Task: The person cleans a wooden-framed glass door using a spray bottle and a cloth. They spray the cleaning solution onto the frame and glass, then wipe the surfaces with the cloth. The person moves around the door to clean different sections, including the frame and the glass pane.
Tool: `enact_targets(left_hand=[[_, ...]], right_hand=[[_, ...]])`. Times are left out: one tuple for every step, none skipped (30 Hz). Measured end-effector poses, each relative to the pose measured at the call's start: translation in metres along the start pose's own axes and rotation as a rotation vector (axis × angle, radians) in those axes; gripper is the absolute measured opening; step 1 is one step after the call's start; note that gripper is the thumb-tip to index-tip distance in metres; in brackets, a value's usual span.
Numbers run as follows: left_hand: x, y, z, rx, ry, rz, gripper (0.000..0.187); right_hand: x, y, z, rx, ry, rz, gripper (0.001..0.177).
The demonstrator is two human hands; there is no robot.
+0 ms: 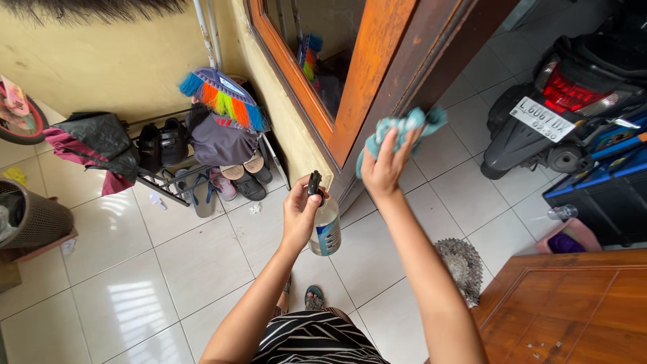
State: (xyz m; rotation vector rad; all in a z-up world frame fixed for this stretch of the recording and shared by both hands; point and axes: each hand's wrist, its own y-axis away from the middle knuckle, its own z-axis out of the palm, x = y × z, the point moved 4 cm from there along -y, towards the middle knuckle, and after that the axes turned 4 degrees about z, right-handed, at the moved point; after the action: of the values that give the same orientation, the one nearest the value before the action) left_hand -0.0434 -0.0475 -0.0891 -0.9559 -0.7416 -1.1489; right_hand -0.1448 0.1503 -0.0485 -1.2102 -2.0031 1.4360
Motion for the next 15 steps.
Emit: enact_targets(left_hand=[[0.0, -0.002, 0.0, 0.0, 0.007, 0.003, 0.051], [0.001, -0.005, 0.0, 0.0, 0.014, 0.006, 0.052], [0.001, -0.008, 0.0, 0.002, 0.023, 0.009, 0.053], [0.001, -0.013, -0.001, 0.003, 0.041, 0.012, 0.053], [0.0, -0.016, -0.002, 0.005, 0.056, 0.01, 0.053], [0.0, -0.019, -0.003, 0.006, 0.072, 0.008, 0.053], [-0.002, -0.022, -0.006, 0.008, 0.08, 0.002, 0.054], [-0.003, -0.024, -0.007, 0.01, 0.087, -0.004, 0.054], [-0.004, -0.028, -0.009, 0.012, 0.091, -0.007, 0.055], [-0.004, -0.03, -0.01, 0.01, 0.092, -0.004, 0.056], [-0.005, -0.033, -0.011, 0.004, 0.091, 0.001, 0.056], [-0.005, -0.036, -0.013, -0.001, 0.091, 0.005, 0.057], [-0.006, -0.04, -0.015, 0.0, 0.094, -0.004, 0.057], [-0.006, -0.044, -0.016, 0.0, 0.097, -0.013, 0.057], [-0.006, -0.044, -0.018, -0.002, 0.099, -0.029, 0.057]], right_hand=[[-0.007, -0.029, -0.01, 0.024, 0.013, -0.02, 0.067], [-0.013, -0.054, -0.019, 0.041, 0.031, -0.031, 0.063], [-0.019, -0.076, -0.025, 0.057, 0.05, -0.044, 0.059], [-0.025, -0.092, -0.028, 0.079, 0.064, -0.042, 0.055], [-0.031, -0.102, -0.03, 0.099, 0.08, -0.037, 0.052], [-0.034, -0.108, -0.029, 0.119, 0.095, -0.032, 0.048], [-0.037, -0.107, -0.028, 0.12, 0.111, -0.035, 0.046], [-0.037, -0.102, -0.027, 0.121, 0.127, -0.039, 0.045], [-0.035, -0.094, -0.024, 0.125, 0.139, -0.042, 0.043], [-0.032, -0.083, -0.019, 0.123, 0.156, -0.062, 0.042], [-0.029, -0.067, -0.012, 0.124, 0.172, -0.081, 0.041], [-0.024, -0.048, -0.006, 0.126, 0.188, -0.099, 0.041], [-0.016, -0.028, 0.001, 0.108, 0.199, -0.118, 0.042], [-0.009, -0.005, 0.009, 0.09, 0.209, -0.137, 0.043], [-0.001, 0.022, 0.017, 0.05, 0.227, -0.11, 0.041]])
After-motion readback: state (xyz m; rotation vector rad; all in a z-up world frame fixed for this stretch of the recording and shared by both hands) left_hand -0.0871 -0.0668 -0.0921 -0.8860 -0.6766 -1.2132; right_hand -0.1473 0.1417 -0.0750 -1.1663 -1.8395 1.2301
